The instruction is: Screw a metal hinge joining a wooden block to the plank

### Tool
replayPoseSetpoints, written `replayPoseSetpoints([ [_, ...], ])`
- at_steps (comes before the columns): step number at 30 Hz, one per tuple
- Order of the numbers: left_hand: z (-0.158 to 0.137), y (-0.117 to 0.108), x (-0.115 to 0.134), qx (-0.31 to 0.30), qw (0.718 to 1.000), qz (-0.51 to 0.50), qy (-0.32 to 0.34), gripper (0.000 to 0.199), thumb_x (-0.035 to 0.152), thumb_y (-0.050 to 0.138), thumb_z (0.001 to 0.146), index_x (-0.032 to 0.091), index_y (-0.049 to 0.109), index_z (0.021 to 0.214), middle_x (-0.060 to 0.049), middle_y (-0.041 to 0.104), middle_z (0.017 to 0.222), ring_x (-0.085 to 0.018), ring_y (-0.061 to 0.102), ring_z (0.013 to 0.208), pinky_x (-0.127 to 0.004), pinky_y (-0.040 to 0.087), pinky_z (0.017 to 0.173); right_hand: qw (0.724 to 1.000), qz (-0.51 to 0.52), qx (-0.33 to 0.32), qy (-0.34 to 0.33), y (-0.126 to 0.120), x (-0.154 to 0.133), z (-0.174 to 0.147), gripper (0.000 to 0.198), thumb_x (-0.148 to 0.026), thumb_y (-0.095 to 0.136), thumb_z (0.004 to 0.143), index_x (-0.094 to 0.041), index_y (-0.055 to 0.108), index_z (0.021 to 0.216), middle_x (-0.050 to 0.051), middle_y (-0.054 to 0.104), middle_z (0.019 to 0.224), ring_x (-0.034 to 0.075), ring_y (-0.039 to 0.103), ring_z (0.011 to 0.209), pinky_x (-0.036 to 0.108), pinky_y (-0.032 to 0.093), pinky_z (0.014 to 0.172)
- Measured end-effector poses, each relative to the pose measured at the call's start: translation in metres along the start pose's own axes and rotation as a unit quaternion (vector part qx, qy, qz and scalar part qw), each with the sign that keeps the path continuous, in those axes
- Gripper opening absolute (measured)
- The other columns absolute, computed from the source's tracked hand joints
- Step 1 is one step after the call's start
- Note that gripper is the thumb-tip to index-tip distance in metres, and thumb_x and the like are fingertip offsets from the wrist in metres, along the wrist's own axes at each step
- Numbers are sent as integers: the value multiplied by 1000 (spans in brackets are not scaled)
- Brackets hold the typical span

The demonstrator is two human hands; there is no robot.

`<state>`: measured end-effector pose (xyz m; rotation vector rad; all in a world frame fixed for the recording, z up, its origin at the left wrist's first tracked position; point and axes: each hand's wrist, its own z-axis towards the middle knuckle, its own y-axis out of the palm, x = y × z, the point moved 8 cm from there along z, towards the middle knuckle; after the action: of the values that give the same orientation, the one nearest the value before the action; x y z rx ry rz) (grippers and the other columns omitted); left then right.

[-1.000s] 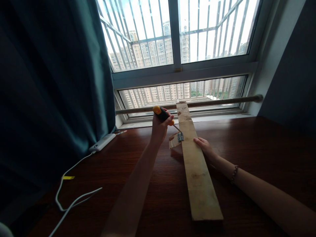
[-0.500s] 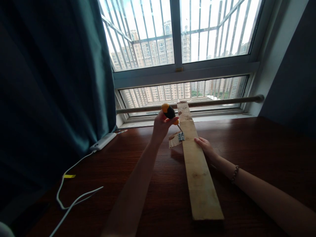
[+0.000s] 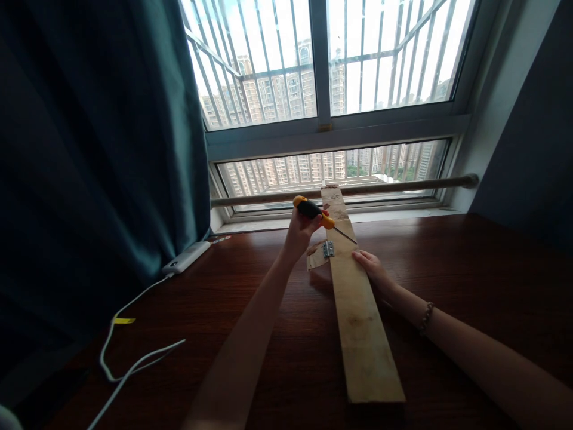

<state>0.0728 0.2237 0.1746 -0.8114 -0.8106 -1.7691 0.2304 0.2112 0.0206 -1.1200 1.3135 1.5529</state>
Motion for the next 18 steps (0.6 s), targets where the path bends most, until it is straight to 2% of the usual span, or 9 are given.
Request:
replayPoseSetpoints([
  [4,-1,-12,38,33,997,59,49,36,31,62,70,20,40,96,-3,61,89,-19,60,88,-36,50,72,1000,-9,-2,5,-1,1,1,36,-45,59,69,-14,61,87,5,66,76,17,60,62,27,48,56],
  [7,-1,-22,57,53,991,111,57,34,30,60,71,21,39,96,-2,61,89,-18,60,87,-33,51,69,1000,-13,-5,1,-1,1,1,37,-46,58,70,-14,60,90,6,67,82,18,61,67,28,48,58],
  [11,2,-36,50,83,985,146,46,35,28,60,70,21,36,95,-1,60,85,-16,61,82,-30,52,65,1000,-17,-2,7,-1,2,1,34,-45,57,71,-15,60,88,5,66,78,18,60,65,27,48,56],
  [15,6,-39,32,91,982,163,39,33,26,60,70,20,35,91,-1,59,82,-16,62,80,-31,52,66,1000,-5,-2,3,0,0,-1,31,-44,58,71,-15,60,84,3,65,74,15,58,61,25,47,54],
  [18,8,-41,29,101,978,175,44,32,26,59,70,19,35,90,-1,58,82,-16,62,81,-32,52,68,1000,1,-5,7,2,0,-2,31,-44,57,72,-15,60,84,4,65,73,15,58,60,25,47,54],
])
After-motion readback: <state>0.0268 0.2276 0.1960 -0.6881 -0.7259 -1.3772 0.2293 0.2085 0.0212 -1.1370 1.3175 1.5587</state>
